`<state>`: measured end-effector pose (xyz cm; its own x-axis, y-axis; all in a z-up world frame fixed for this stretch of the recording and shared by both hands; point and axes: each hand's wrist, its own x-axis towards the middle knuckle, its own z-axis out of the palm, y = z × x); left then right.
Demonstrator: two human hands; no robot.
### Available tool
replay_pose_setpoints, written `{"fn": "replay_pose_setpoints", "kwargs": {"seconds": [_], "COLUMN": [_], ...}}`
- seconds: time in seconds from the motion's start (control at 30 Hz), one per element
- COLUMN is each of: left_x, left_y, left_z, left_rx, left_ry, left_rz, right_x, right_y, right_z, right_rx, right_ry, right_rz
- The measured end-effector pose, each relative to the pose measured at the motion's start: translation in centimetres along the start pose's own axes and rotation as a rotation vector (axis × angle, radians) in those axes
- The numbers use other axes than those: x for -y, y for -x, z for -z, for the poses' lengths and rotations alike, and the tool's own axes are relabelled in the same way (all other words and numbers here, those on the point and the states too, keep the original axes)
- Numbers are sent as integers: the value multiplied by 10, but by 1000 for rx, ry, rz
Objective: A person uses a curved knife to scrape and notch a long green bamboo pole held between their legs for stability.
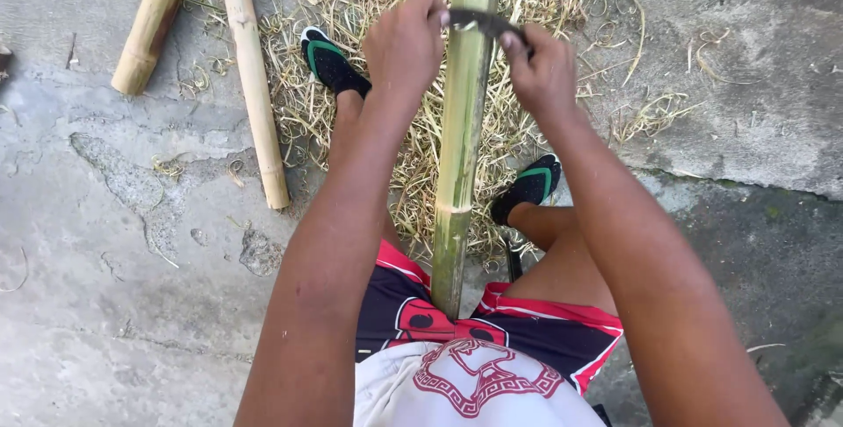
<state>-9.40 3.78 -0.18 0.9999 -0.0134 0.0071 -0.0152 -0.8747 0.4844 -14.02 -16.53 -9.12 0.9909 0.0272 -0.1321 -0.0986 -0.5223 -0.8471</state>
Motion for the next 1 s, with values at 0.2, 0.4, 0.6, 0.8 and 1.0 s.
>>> {"fn": "replay_pose_setpoints", "kwargs": {"seconds": [0.2, 0.4, 0.6, 0.8, 1.0], "left_x": [4, 4, 35, 12, 14], "left_y": [86, 175, 264, 169, 1], "left_z": [18, 42, 42, 20, -23], "left_rx": [156, 149, 711, 403, 193], "left_ry": [45, 85, -46, 22, -100], "left_rz": [133, 90, 315, 222, 29], "right_x": [8, 12, -5, -16, -15], "right_y": [83, 180, 252, 154, -10], "right_z": [-6, -19, -22, -11, 1], "right_rx": [53, 10, 406, 335, 110], "right_ry": [57, 13, -136, -38, -18], "right_rz": [8, 61, -119, -193, -189]}}
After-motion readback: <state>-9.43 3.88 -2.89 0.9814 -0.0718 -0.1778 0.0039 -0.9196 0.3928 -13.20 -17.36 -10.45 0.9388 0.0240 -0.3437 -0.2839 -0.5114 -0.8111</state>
